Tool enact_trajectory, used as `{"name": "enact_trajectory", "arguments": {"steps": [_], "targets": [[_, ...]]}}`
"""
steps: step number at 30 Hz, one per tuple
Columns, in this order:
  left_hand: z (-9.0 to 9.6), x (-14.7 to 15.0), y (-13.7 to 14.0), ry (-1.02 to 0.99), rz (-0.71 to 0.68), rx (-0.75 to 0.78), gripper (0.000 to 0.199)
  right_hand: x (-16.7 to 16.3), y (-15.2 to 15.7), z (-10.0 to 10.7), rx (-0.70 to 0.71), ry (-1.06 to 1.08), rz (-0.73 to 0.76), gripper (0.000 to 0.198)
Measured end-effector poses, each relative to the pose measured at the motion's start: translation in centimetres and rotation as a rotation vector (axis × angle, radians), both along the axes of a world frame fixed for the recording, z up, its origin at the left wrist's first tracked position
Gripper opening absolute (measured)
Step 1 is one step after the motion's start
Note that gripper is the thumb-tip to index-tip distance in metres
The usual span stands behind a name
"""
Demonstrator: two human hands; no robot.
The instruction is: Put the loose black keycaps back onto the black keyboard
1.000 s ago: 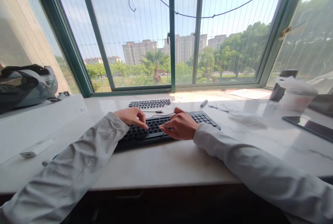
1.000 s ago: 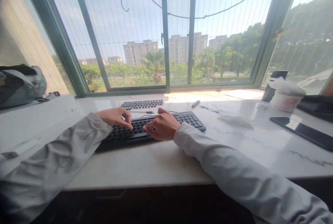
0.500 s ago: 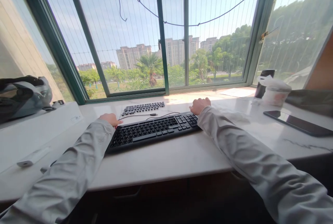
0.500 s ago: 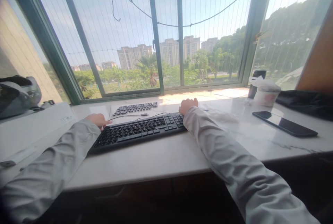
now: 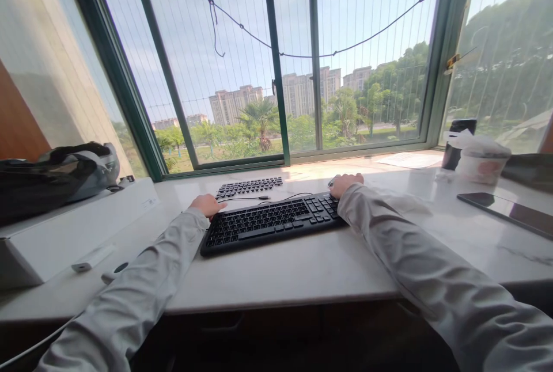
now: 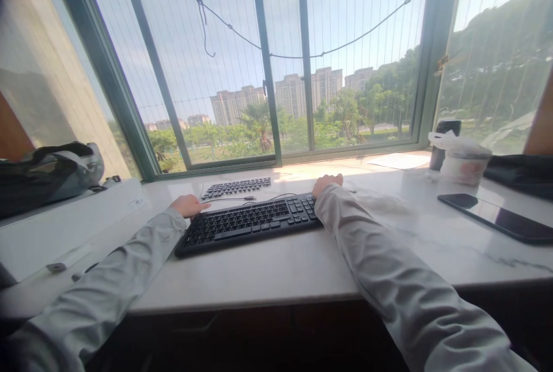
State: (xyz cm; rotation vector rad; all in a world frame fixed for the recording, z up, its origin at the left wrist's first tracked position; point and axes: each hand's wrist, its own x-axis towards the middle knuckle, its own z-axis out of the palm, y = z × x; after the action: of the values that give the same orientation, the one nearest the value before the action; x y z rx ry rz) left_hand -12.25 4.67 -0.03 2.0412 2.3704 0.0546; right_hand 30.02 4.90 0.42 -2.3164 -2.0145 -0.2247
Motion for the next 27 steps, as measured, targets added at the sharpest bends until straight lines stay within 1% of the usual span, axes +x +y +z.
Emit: {"name": "enact_trajectory", "arguments": {"steps": [3, 6, 9, 11, 14, 16, 18, 20, 22, 24, 27], "targets": [[-0.2, 0.6, -0.2, -0.008, 0.0, 0.063, 0.048, 0.3, -0.1, 0.2, -0.004, -0.004, -0.021, 0.037], [-0.2, 0.9, -0.5, -0.001, -0.003, 0.191, 0.051, 0.2, -0.2, 0.6, 0.039, -0.02, -0.025, 0.039], [-0.1, 1.2, -0.8, 0.055, -0.074, 0.354, 0.055, -0.5, -0.4, 1.2, 0.091, -0.036, 0.011, 0.039], [-0.1, 1.3, -0.8, 0.098, -0.134, 0.441, 0.051, -1.3, -0.7, 1.3, 0.108, -0.044, 0.056, 0.037], [0.0, 1.5, -0.5, 0.119, -0.215, 0.542, 0.043, -2.7, -1.3, 1.3, 0.121, -0.058, 0.135, 0.035], [0.2, 1.6, 0.2, 0.135, -0.262, 0.578, 0.041, -3.5, -1.7, 1.1, 0.129, -0.065, 0.185, 0.035], [0.4, 1.8, 1.4, 0.181, -0.306, 0.531, 0.038, -4.1, -1.9, 0.9, 0.135, -0.067, 0.225, 0.034], [0.5, 1.9, 2.8, 0.245, -0.334, 0.402, 0.033, -4.4, -2.1, 0.7, 0.14, -0.066, 0.252, 0.034], [0.3, 1.9, 4.2, 0.276, -0.341, 0.321, 0.028, -4.5, -2.2, 0.6, 0.141, -0.065, 0.268, 0.033], [0.1, 1.8, 5.4, 0.297, -0.342, 0.287, 0.025, -4.6, -2.3, 0.5, 0.143, -0.067, 0.279, 0.033], [-0.5, 1.4, 6.6, 0.329, -0.344, 0.28, 0.021, -4.5, -2.4, 0.4, 0.147, -0.072, 0.29, 0.032]]}}
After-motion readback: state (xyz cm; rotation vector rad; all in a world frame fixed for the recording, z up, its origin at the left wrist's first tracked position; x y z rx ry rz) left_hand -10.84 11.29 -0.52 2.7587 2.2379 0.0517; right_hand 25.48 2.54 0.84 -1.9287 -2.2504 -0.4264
